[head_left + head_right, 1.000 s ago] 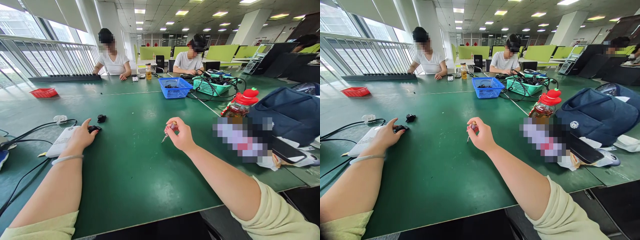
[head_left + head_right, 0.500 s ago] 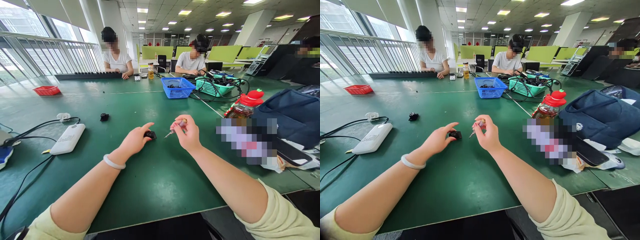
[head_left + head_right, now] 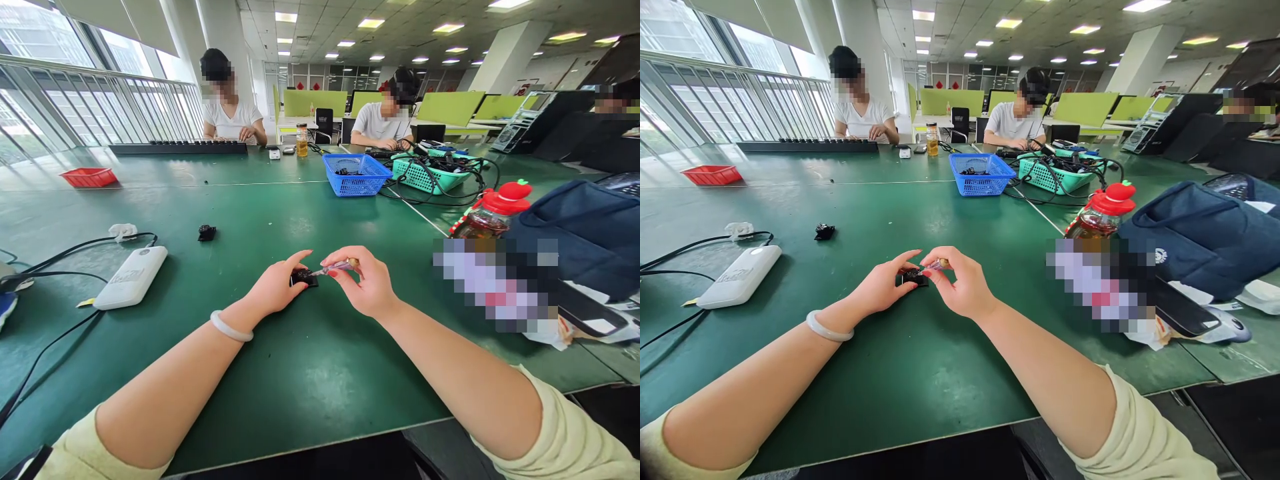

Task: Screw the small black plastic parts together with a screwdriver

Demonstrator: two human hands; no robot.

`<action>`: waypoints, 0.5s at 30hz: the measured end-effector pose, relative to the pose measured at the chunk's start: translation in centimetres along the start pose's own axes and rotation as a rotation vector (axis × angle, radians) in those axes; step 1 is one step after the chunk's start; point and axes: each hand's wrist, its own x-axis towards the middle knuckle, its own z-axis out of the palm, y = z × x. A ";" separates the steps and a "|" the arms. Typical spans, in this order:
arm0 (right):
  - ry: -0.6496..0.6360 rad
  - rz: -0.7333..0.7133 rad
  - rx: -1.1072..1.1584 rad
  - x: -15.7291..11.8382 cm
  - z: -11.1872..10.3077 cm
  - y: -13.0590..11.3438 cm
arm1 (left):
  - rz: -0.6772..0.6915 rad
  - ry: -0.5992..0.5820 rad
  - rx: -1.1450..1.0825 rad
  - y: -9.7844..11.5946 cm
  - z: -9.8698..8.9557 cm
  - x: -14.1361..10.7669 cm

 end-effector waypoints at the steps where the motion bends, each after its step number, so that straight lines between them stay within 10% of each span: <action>1: -0.008 0.000 -0.005 0.0 0.1 0.0 | -0.002 -0.001 -0.005 0.0 0.0 0.0; 15: -0.160 -0.242 -0.171 0.1 0.7 -0.4 | -0.006 -0.035 -0.032 -0.2 -0.1 0.0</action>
